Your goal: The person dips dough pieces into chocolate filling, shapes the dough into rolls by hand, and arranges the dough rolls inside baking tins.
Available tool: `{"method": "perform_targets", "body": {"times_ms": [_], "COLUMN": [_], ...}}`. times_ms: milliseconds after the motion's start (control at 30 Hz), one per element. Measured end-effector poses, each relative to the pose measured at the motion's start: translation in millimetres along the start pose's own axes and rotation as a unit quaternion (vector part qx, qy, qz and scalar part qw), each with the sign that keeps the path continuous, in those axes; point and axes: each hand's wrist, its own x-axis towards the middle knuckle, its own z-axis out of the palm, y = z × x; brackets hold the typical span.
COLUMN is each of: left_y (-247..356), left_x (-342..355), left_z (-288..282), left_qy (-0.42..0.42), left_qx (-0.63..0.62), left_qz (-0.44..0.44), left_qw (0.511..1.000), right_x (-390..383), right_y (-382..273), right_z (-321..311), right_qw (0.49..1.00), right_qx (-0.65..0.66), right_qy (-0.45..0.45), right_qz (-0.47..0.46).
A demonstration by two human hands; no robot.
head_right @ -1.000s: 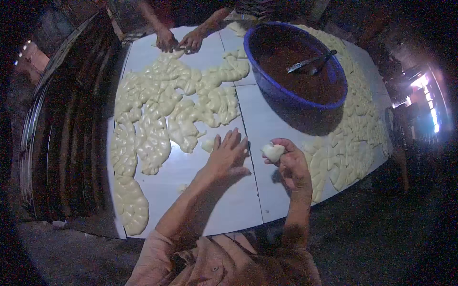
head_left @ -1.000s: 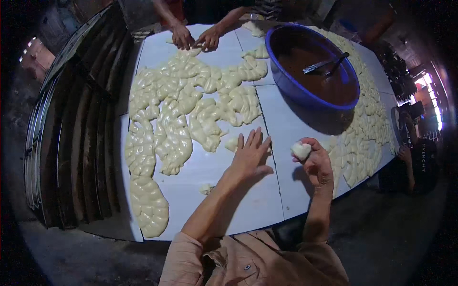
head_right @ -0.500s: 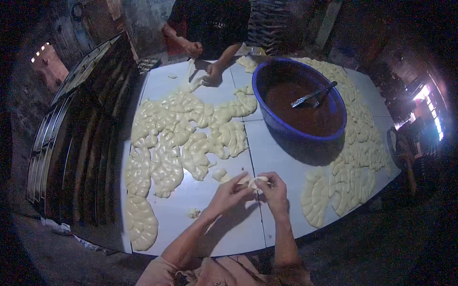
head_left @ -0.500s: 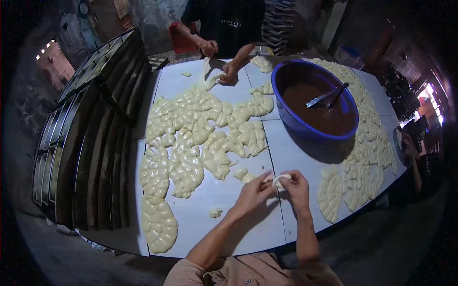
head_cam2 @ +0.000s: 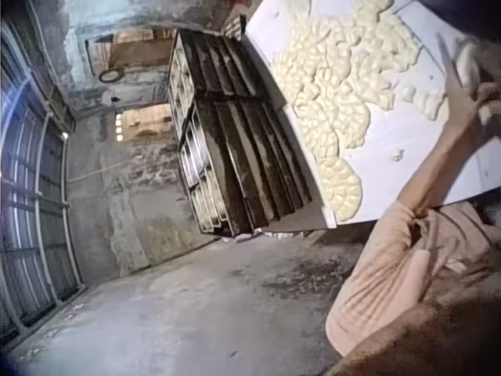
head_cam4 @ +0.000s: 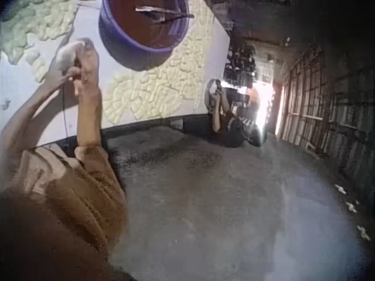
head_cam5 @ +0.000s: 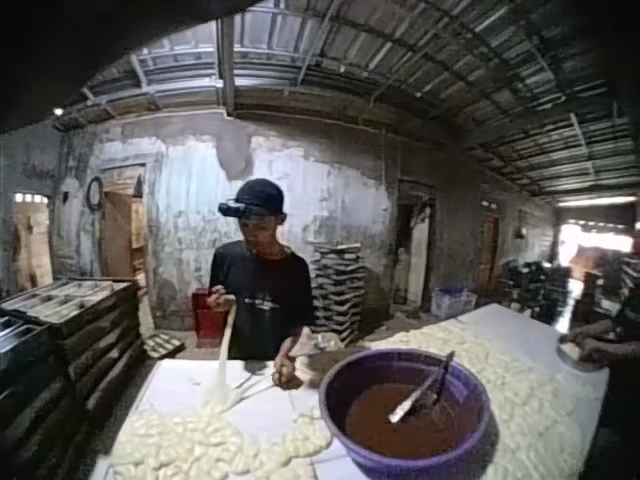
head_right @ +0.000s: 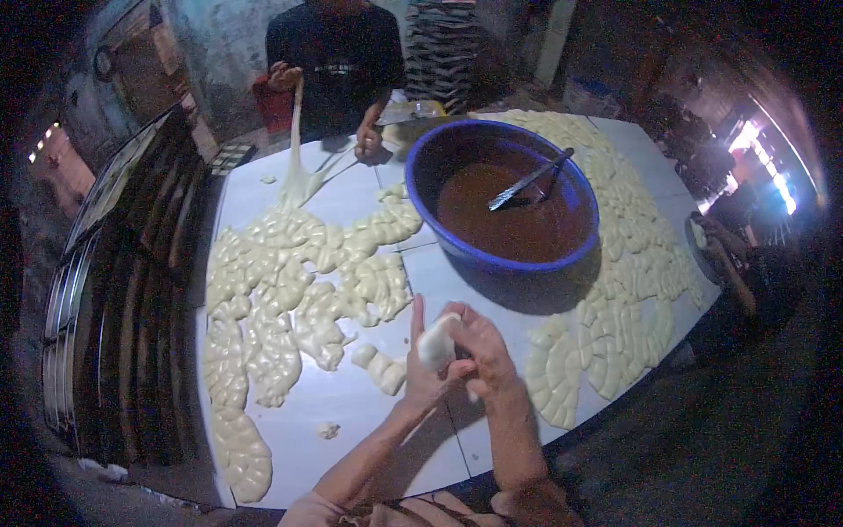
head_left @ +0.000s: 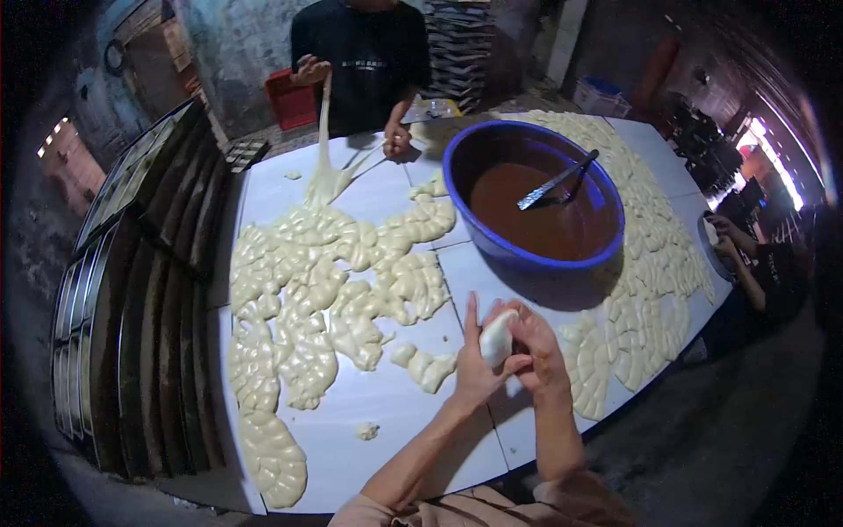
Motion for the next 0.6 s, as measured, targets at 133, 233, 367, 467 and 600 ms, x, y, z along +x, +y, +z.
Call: {"method": "perform_targets", "body": {"times_ms": [133,233,367,467,600], "left_y": [23.9,32.1,45.1,39.2,40.9], "left_x": [-7.5,-11.3,-17.1,-28.6,-29.2], "left_z": [-28.9,-50.6,-61.0,-76.6,-78.6], "left_qy": [-0.054,-0.058,0.009,-0.02,-0.009], "left_qx": [0.032,0.08,0.083,0.081,0.11], "left_qz": [-0.17,-0.235,-0.264,-0.29,-0.292], "left_qw": [0.983,0.967,0.961,0.954,0.95], "right_x": [67.3,122.0,181.6,197.6,190.9], "right_y": [-65.2,-115.7,-102.0,-97.2,-98.3], "right_z": [-24.1,-67.5,-123.9,-132.3,-125.9], "right_qw": [0.979,0.88,0.609,0.579,0.61], "right_qx": [-0.146,-0.458,-0.793,-0.79,-0.774], "right_qy": [0.045,0.094,-0.023,-0.138,-0.117], "right_qz": [-0.135,-0.081,0.011,0.148,0.119]}}
